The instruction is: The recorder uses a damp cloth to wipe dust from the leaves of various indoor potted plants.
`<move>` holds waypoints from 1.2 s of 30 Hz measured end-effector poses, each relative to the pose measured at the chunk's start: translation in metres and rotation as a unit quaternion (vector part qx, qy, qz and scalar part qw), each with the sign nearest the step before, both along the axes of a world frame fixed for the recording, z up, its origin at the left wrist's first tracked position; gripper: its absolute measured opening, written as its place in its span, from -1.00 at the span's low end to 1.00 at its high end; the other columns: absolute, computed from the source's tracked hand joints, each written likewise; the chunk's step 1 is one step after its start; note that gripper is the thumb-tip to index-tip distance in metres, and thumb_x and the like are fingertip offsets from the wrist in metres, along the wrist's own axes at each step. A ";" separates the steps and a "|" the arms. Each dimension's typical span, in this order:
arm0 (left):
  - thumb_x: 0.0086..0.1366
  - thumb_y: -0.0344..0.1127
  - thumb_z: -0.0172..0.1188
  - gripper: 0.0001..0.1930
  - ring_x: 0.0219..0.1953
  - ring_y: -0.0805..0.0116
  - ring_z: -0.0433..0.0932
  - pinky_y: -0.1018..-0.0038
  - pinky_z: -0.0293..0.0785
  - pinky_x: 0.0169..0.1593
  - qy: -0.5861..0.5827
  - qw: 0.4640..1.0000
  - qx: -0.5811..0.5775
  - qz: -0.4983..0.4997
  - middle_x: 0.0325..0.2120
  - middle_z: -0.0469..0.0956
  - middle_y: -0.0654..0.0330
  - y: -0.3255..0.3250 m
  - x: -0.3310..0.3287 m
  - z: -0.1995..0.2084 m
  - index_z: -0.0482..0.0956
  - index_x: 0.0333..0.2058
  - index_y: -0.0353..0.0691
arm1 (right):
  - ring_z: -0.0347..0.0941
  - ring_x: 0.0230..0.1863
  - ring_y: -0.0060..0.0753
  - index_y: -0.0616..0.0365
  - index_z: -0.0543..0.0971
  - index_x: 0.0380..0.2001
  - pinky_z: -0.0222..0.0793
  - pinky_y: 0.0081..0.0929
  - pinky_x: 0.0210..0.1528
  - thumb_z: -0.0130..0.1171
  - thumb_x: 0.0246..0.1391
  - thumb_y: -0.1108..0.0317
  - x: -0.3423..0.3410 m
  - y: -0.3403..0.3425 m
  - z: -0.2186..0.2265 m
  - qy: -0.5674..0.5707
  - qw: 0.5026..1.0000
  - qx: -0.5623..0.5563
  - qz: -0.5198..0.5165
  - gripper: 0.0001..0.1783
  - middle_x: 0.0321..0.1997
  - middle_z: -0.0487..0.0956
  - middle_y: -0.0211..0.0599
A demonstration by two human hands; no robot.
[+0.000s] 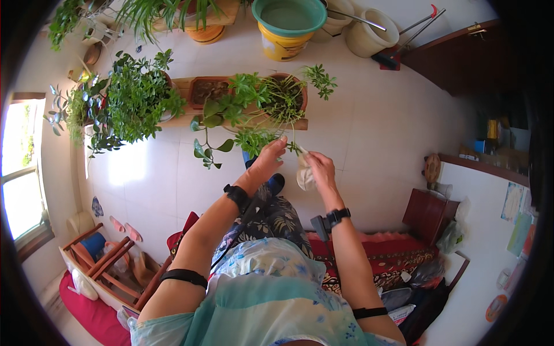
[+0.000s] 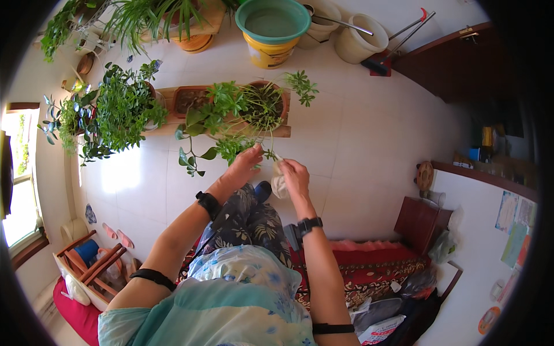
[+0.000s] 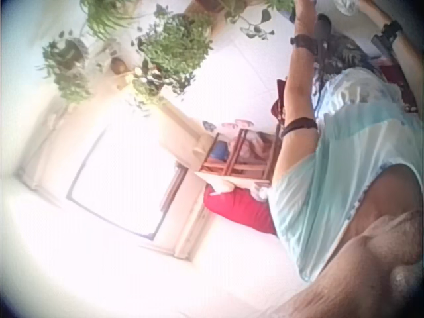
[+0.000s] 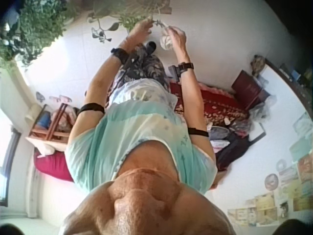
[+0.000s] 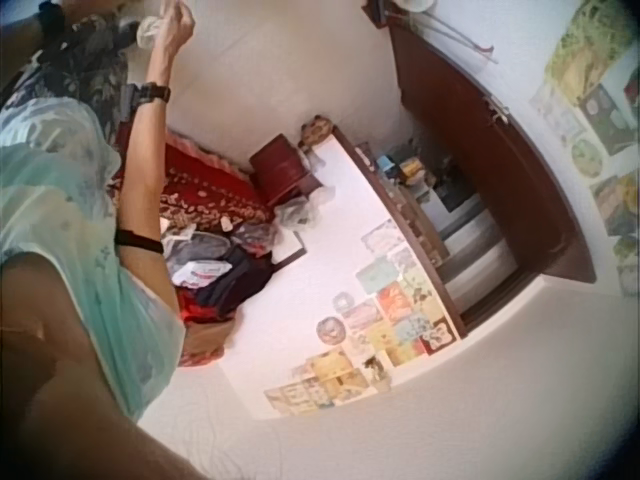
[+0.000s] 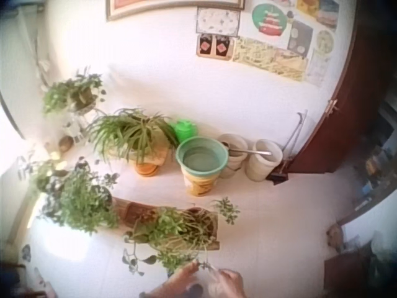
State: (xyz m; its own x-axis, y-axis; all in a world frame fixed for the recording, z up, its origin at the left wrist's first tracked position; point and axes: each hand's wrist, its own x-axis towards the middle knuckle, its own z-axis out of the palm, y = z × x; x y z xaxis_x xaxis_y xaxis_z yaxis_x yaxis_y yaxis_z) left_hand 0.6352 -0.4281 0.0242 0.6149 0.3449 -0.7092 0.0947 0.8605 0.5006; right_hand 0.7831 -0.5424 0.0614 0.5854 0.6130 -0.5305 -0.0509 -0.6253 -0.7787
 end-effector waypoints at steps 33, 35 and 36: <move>0.31 0.24 -0.06 -0.27 0.18 0.11 0.33 0.13 0.14 0.25 0.078 0.984 0.009 0.159 0.14 0.37 0.02 0.214 -0.084 -0.035 0.24 0.23 -0.24 | 0.53 -0.22 -0.31 0.25 0.53 0.00 0.51 -0.40 -0.21 0.20 0.06 0.33 -0.013 0.256 0.034 -0.078 0.994 0.036 0.071 -0.58 -0.11 0.49 -0.09; 0.29 0.25 -0.04 -0.26 0.21 0.12 0.29 0.09 0.09 0.26 0.052 0.986 0.019 0.159 0.17 0.34 0.04 0.228 -0.075 -0.038 0.24 0.24 -0.21 | 0.51 -0.12 -0.38 0.30 0.51 0.02 0.43 -0.47 -0.11 0.21 0.05 0.35 0.000 0.259 -0.005 -0.141 0.988 0.039 0.056 -0.55 -0.02 0.54 -0.08; 0.27 0.26 -0.02 -0.25 0.24 0.12 0.25 0.06 0.04 0.28 0.029 0.985 0.030 0.165 0.20 0.30 0.06 0.233 -0.072 -0.039 0.24 0.24 -0.19 | 0.51 -0.25 -0.24 0.29 0.52 -0.02 0.43 -0.39 -0.21 0.21 0.03 0.35 0.003 0.267 -0.015 -0.158 0.982 0.043 0.095 -0.58 -0.15 0.53 -0.04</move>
State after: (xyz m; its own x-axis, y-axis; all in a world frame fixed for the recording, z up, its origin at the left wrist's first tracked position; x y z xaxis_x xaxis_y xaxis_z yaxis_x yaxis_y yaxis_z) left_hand 0.5631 -0.1948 -0.0150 0.4219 0.5618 -0.7116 -0.1549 0.8180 0.5539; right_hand 0.7864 -0.2755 0.0466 0.5826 0.7619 -0.2831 0.3126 -0.5315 -0.7873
